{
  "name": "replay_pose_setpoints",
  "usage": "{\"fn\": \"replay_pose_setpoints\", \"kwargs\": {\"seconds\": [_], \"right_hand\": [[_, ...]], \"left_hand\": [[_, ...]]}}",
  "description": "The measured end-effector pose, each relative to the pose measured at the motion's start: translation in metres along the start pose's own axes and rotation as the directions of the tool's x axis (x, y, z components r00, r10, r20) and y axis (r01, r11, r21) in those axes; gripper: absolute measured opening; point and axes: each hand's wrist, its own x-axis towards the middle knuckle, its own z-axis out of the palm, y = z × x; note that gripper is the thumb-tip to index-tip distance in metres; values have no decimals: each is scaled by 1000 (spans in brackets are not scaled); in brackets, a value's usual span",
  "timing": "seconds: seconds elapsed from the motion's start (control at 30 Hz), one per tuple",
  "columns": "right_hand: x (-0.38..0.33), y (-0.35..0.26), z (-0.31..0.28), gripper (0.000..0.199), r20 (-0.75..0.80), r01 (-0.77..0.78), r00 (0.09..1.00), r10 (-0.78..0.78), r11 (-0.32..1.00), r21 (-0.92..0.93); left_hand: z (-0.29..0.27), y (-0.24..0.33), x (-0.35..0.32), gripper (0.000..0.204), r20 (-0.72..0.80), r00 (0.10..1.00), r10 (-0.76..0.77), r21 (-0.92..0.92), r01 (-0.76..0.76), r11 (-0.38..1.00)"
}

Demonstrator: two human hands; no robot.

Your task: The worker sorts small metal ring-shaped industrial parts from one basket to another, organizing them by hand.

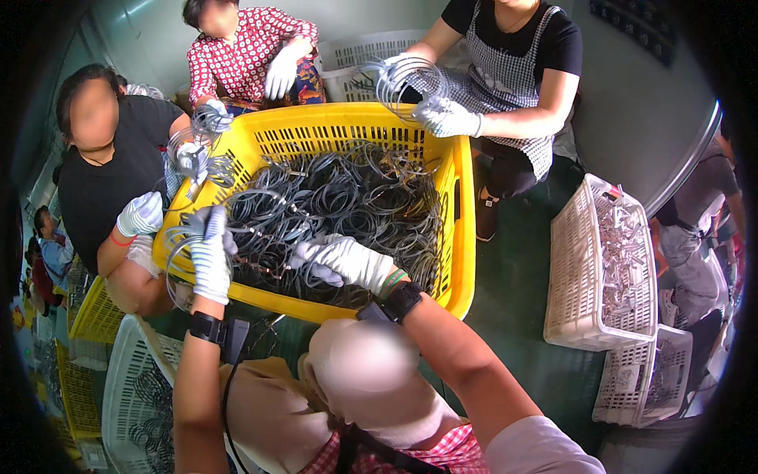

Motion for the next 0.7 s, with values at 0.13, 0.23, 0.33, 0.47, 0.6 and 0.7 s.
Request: {"fn": "replay_pose_setpoints", "kwargs": {"seconds": [0.13, 0.23, 0.33, 0.47, 0.6, 0.7], "right_hand": [[-6, -3, 3, 42, 27, -46, 998, 48, 997, -63], [-11, -8, -4, 43, 143, -149, 980, 136, 985, 82], [-14, -6, -5, 47, 141, -47, 990, 20, 981, 187], [-2, 5, -16, 49, 22, 66, 996, -82, 909, 411], [2, 11, -15, 46, 30, 5, 999, -24, 863, 505], [0, 9, -12, 37, 91, -26, 996, -20, 879, 475]], "left_hand": [[-12, -16, 13, 18, -123, 977, -174, -238, 142, 961], [-15, -18, 16, 19, -184, 949, -256, -403, 164, 900], [-37, -26, 25, 22, -216, 930, -297, -371, 204, 906], [-33, -35, 13, 22, -125, 939, -321, -157, 301, 941], [-9, -8, -2, 28, 83, 969, -232, -169, 244, 955], [10, 4, -17, 29, 165, 971, -173, -113, 193, 975]]}}
